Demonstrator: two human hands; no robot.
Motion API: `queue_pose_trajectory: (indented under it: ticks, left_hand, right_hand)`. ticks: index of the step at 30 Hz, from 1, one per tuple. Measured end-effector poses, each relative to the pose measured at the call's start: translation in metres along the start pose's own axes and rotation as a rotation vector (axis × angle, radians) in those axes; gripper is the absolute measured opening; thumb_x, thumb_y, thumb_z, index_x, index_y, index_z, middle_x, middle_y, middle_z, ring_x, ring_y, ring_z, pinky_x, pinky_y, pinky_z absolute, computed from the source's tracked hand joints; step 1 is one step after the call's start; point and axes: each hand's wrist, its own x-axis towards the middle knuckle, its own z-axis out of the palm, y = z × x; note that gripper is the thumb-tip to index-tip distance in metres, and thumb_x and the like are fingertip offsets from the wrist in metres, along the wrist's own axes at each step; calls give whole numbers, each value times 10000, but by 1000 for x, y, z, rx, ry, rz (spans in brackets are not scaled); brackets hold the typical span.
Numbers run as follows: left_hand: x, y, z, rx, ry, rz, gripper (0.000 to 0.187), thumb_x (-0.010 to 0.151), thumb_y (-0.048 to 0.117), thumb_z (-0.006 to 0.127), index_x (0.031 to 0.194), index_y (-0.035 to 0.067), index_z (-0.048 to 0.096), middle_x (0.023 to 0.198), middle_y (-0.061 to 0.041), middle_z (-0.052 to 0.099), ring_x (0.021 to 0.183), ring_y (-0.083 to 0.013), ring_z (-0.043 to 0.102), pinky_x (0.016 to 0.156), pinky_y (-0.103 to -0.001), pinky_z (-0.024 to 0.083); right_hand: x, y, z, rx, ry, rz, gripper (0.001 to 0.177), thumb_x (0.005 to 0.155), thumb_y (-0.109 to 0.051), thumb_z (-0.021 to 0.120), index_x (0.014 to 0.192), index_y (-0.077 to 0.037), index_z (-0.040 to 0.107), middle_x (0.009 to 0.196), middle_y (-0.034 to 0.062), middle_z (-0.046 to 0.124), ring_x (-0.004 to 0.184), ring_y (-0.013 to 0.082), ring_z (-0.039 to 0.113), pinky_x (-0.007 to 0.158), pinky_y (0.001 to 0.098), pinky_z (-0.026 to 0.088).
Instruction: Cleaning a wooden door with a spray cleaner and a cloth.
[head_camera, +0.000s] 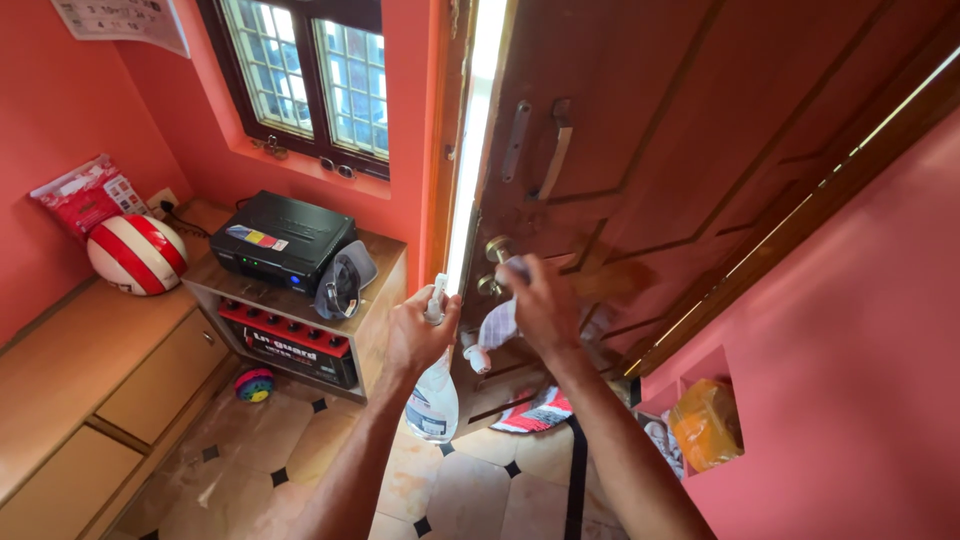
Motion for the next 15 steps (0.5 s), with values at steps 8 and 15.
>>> queue_pose_trajectory:
  ticks: [8, 15]
  left_hand:
    - [0, -6, -4, 36, 42, 36, 301, 899, 335, 709, 825, 43, 688, 640, -142, 700, 606, -268, 741, 606, -398, 557]
    - [3, -4, 5, -34, 2, -4, 271, 907, 300, 712, 827, 43, 679, 602, -133, 692, 556, -233, 742, 575, -381, 559]
  right_hand:
    - [12, 33, 36, -17, 245, -108, 317, 930, -28, 646, 1201, -168, 730, 1201, 187, 620, 1059, 381, 640, 849, 454, 532]
    - [5, -29, -21, 249, -39, 181, 233, 987, -213, 746, 1183, -95, 702, 1153, 133, 708, 1109, 325, 682, 955, 415, 505]
